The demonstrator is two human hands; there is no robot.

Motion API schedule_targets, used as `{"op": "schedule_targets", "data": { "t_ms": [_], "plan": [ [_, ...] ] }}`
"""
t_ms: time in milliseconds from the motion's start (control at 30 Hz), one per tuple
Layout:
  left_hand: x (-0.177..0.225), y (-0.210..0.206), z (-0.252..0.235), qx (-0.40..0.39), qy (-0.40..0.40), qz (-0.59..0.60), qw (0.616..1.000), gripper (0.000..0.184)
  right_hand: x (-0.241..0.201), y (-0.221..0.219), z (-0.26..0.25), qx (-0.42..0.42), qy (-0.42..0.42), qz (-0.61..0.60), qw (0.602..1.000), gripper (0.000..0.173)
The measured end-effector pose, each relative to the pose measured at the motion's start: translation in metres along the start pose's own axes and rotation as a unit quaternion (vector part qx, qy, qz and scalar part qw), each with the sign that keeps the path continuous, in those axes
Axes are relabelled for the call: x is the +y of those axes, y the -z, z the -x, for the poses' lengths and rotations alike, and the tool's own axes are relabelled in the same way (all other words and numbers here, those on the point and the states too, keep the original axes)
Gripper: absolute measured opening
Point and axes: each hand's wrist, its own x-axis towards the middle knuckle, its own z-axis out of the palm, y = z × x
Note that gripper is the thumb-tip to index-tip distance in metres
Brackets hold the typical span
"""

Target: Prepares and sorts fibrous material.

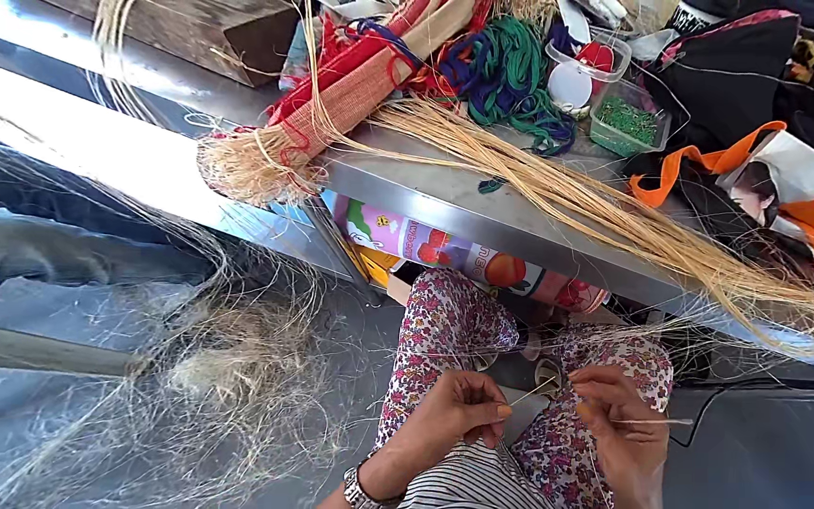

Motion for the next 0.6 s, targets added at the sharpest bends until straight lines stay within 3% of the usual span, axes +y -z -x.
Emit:
{"op": "schedule_targets", "data": {
  "t_ms": [67, 200, 400, 500, 600],
  "plan": [
    [0.0, -0.001, 0.0, 0.001, 0.0, 0.004, 1.0, 0.012, -0.003, -0.006, 0.003, 0.002, 0.003, 0.045, 0.999, 0.021],
    [-0.001, -0.004, -0.001, -0.007, -0.02, 0.003, 1.0, 0.013, -0.002, -0.015, 0.005, 0.042, -0.073, 0.032, 0.996, 0.027],
    [-0.003, -0.005, -0.002, -0.011, -0.027, 0.009, 1.0, 0.013, 0.001, -0.023, 0.003, 0.032, -0.144, -0.091, 0.985, 0.01],
    [-0.006, -0.007, -0.003, -0.005, -0.038, 0.018, 0.999, 0.012, 0.004, -0.027, 0.004, 0.028, -0.131, -0.113, 0.984, 0.004],
    [-0.006, -0.011, -0.004, 0.062, -0.054, 0.047, 0.996, 0.014, 0.006, -0.028, 0.006, 0.027, -0.106, -0.082, 0.991, 0.005]
  ]
}}
